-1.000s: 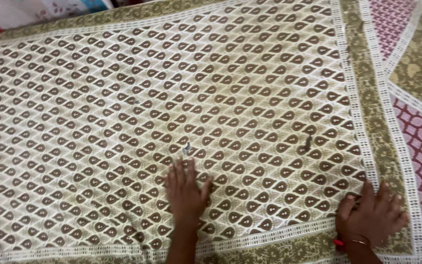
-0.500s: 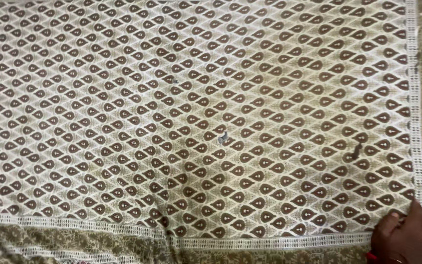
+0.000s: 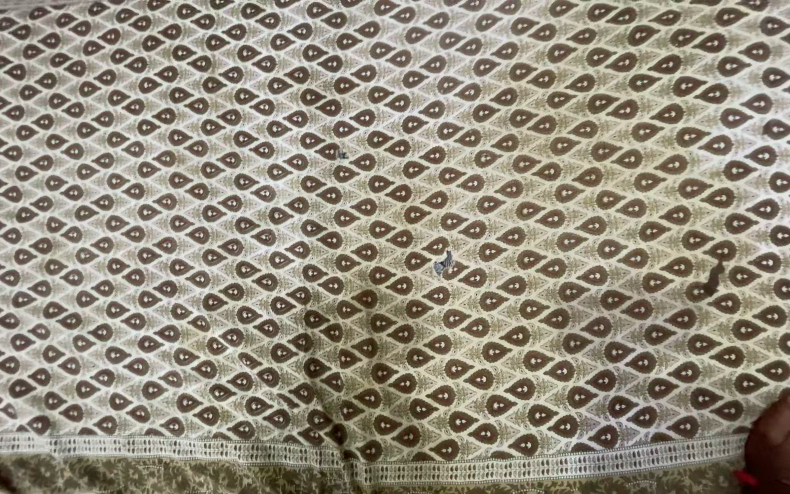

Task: The person straightens a patterned fabric on a surface by hand, smoothing it out and tucking the edges near a wall and under a curtain.

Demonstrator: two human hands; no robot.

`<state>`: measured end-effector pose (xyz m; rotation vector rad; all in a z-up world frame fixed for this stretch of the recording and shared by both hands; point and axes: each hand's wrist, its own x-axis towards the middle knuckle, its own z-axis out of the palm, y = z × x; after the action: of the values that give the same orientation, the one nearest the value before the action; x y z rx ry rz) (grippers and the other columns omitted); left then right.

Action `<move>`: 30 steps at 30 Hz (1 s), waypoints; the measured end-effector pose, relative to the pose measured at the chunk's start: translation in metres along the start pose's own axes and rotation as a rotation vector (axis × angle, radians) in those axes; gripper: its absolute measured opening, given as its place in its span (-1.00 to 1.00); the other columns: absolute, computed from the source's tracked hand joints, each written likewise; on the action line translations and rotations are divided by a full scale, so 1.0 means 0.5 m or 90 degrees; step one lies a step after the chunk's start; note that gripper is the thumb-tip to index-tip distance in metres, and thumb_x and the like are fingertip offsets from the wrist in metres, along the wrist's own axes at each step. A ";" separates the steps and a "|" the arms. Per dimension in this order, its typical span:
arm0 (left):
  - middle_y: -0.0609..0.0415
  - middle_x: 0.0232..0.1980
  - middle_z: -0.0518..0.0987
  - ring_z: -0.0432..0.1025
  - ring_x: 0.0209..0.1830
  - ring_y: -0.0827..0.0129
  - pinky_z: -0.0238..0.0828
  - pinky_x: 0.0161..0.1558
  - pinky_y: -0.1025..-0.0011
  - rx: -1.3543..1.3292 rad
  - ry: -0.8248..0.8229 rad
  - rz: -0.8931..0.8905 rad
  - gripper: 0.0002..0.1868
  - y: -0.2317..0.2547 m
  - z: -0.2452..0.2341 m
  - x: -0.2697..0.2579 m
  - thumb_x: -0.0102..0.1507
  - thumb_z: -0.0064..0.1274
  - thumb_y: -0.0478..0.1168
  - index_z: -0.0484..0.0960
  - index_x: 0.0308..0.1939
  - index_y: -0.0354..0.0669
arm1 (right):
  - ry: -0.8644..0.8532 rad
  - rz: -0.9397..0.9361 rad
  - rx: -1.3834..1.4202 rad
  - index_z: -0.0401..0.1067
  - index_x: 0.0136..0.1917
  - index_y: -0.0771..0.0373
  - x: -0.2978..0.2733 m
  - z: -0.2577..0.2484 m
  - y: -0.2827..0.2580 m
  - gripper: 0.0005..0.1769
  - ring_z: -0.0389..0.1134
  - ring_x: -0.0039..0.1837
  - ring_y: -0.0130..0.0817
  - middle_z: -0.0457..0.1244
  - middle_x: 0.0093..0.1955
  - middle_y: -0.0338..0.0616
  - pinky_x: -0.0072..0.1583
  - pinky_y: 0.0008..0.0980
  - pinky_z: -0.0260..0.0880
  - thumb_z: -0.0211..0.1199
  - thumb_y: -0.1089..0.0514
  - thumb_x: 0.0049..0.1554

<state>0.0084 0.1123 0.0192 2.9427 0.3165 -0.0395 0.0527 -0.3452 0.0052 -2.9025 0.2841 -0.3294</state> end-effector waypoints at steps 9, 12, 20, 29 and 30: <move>-0.16 0.46 0.30 0.25 0.38 -0.03 0.10 0.27 -0.12 0.005 -0.007 0.003 -0.37 -0.001 -0.027 -0.025 0.23 -0.07 0.13 0.46 0.34 -0.01 | -0.004 0.019 0.019 0.26 0.47 0.62 -0.018 -0.023 -0.014 -0.43 0.37 -0.14 0.04 0.26 0.04 0.40 -0.05 -0.14 0.40 0.00 0.28 0.25; -0.16 0.47 0.30 0.25 0.39 -0.03 0.09 0.28 -0.14 0.004 -0.014 0.007 -0.37 0.002 -0.038 -0.028 0.23 -0.07 0.14 0.46 0.34 0.00 | -0.009 0.028 0.026 0.25 0.48 0.62 -0.021 -0.035 -0.026 -0.43 0.37 -0.14 0.04 0.27 0.00 0.38 -0.05 -0.13 0.40 0.00 0.29 0.24; -0.15 0.48 0.31 0.26 0.41 -0.04 0.08 0.30 -0.17 -0.006 -0.016 0.001 -0.36 0.015 -0.053 -0.036 0.22 -0.06 0.15 0.47 0.33 0.01 | -0.030 0.039 0.046 0.21 0.51 0.61 -0.017 -0.077 -0.076 -0.40 0.36 -0.15 0.06 0.29 -0.10 0.32 -0.05 -0.11 0.39 -0.01 0.34 0.22; -0.15 0.49 0.32 0.26 0.43 -0.04 0.06 0.32 -0.21 -0.007 -0.005 0.010 -0.35 0.020 -0.037 -0.065 0.21 -0.05 0.17 0.49 0.33 0.02 | -0.004 0.001 -0.016 0.23 0.42 0.64 -0.023 -0.039 -0.014 -0.54 0.42 -0.04 0.08 0.34 -0.03 0.38 0.03 -0.13 0.45 0.00 0.31 0.32; -0.14 0.49 0.32 0.26 0.43 -0.04 0.05 0.32 -0.22 -0.009 -0.004 0.011 -0.35 0.015 -0.039 -0.069 0.21 -0.05 0.17 0.49 0.33 0.02 | -0.018 0.014 -0.007 0.22 0.43 0.63 -0.026 -0.038 -0.020 -0.53 0.39 -0.01 0.12 0.31 0.01 0.39 0.06 -0.08 0.41 -0.01 0.28 0.34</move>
<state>-0.0234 0.1015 0.0413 2.9311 0.2897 -0.0439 0.0375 -0.3362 0.0232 -2.9097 0.3138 -0.2839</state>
